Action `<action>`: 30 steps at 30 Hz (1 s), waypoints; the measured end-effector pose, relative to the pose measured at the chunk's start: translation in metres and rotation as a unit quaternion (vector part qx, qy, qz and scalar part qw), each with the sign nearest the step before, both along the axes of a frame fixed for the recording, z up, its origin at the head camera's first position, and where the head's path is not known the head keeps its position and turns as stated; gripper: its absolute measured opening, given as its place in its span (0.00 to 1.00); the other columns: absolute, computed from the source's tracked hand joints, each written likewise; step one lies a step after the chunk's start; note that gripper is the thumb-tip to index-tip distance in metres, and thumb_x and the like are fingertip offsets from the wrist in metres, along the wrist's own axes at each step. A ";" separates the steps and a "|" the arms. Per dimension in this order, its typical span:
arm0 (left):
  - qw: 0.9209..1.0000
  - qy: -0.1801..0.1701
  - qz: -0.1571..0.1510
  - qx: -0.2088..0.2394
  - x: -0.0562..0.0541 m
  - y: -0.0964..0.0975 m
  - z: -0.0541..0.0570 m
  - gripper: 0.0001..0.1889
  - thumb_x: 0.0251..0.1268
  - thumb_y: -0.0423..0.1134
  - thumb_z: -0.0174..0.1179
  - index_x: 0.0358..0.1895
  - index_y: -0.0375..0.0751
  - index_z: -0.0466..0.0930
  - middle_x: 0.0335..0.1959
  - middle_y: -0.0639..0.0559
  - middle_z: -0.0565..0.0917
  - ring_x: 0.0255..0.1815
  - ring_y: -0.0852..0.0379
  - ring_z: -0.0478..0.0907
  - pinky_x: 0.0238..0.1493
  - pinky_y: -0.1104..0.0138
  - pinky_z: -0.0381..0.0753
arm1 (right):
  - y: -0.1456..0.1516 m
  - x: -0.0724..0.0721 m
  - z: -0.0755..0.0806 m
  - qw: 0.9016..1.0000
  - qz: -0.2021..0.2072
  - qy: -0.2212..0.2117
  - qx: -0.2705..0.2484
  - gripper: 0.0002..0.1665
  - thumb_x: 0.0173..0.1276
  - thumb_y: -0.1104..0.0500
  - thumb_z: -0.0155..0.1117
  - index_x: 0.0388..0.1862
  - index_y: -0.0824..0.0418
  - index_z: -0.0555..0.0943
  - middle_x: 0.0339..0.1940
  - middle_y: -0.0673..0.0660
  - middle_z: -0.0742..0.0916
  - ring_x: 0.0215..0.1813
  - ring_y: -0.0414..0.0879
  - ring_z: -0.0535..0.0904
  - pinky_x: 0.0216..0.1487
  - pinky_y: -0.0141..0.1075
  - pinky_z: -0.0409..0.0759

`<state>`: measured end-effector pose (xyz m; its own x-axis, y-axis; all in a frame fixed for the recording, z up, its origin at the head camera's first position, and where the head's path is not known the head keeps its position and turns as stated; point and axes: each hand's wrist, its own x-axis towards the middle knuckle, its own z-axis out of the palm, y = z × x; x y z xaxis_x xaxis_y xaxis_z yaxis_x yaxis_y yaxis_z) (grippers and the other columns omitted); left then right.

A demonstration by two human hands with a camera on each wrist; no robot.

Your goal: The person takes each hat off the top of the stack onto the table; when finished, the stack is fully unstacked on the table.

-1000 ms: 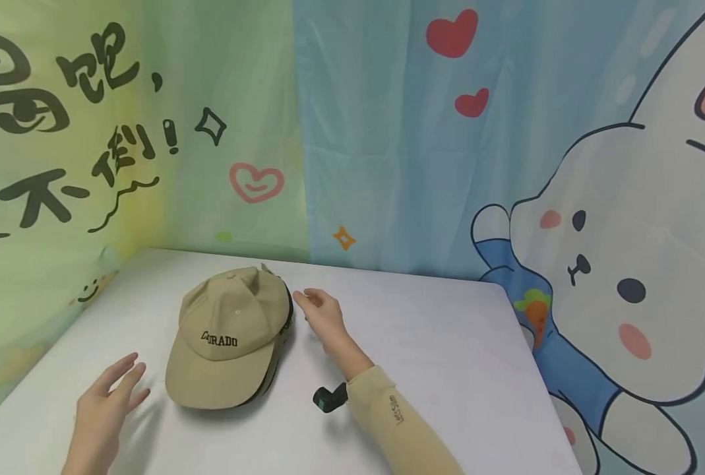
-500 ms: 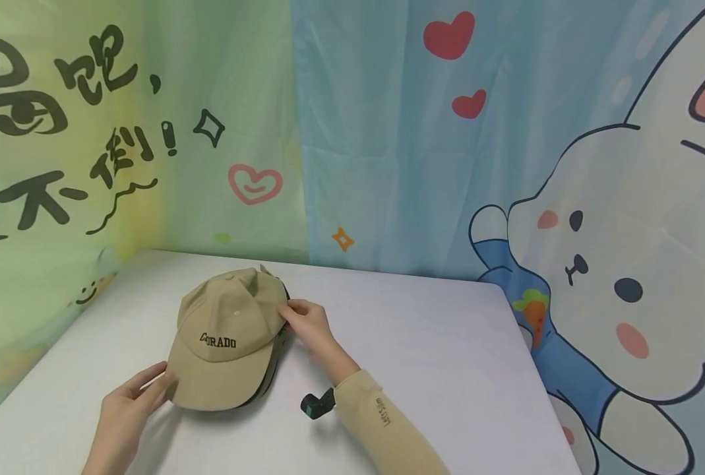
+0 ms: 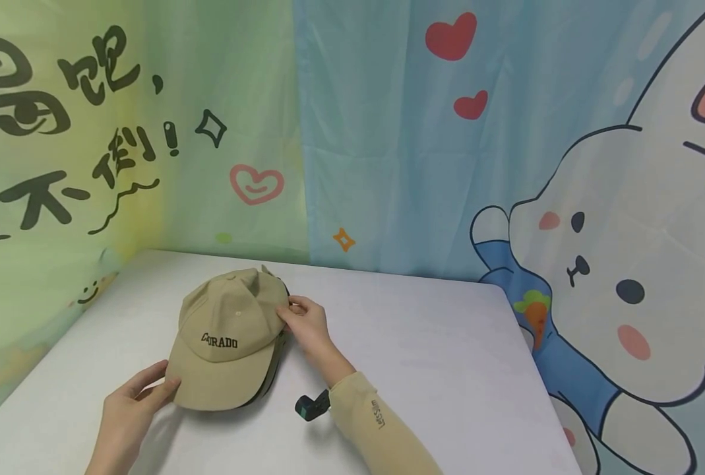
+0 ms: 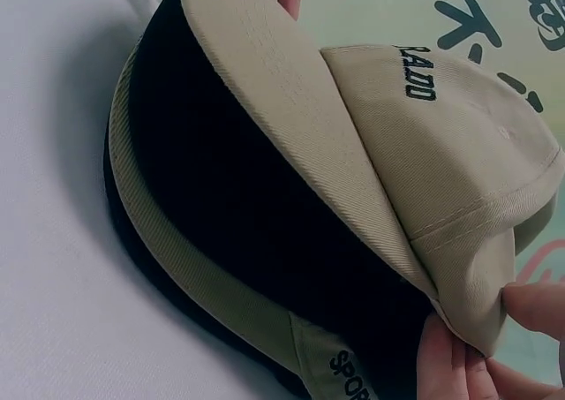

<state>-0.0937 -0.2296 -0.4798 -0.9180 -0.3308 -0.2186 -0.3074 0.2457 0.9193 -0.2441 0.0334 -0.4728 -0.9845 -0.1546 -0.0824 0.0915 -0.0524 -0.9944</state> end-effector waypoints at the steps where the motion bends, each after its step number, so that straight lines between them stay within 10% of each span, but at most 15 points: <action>1: 1.000 -0.001 0.000 -0.004 0.000 0.000 0.000 0.42 0.63 0.61 0.64 0.73 0.40 0.64 0.66 0.39 0.73 0.45 0.65 0.81 0.61 0.47 0.73 | 0.000 0.000 0.000 1.000 -0.001 0.000 -0.003 0.27 0.68 0.60 0.68 0.62 0.70 0.76 0.46 0.61 0.87 0.42 0.46 0.84 0.51 0.44 0.83; 12: 1.000 0.002 0.003 -0.028 0.000 -0.001 0.003 0.38 0.62 0.59 0.66 0.71 0.43 0.68 0.60 0.42 0.80 0.43 0.66 0.82 0.45 0.75 0.76 | 0.000 -0.003 0.006 1.000 -0.005 0.007 -0.015 0.27 0.67 0.62 0.68 0.64 0.67 0.75 0.45 0.59 0.87 0.39 0.45 0.85 0.43 0.36 0.84; 24: 0.999 0.011 0.025 -0.020 0.000 0.000 0.014 0.37 0.61 0.56 0.68 0.70 0.44 0.69 0.57 0.43 0.82 0.42 0.67 0.83 0.57 0.57 0.78 | -0.001 -0.001 0.023 0.999 -0.002 0.028 -0.016 0.27 0.67 0.63 0.68 0.64 0.69 0.75 0.45 0.61 0.86 0.39 0.46 0.85 0.45 0.36 0.84; 30: 0.999 0.026 0.033 -0.013 -0.001 0.001 0.021 0.35 0.60 0.56 0.69 0.69 0.46 0.71 0.53 0.45 0.84 0.42 0.65 0.84 0.50 0.69 0.76 | 0.000 -0.001 0.032 0.999 -0.008 0.051 -0.005 0.28 0.67 0.59 0.69 0.64 0.66 0.76 0.47 0.60 0.85 0.43 0.48 0.85 0.49 0.37 0.83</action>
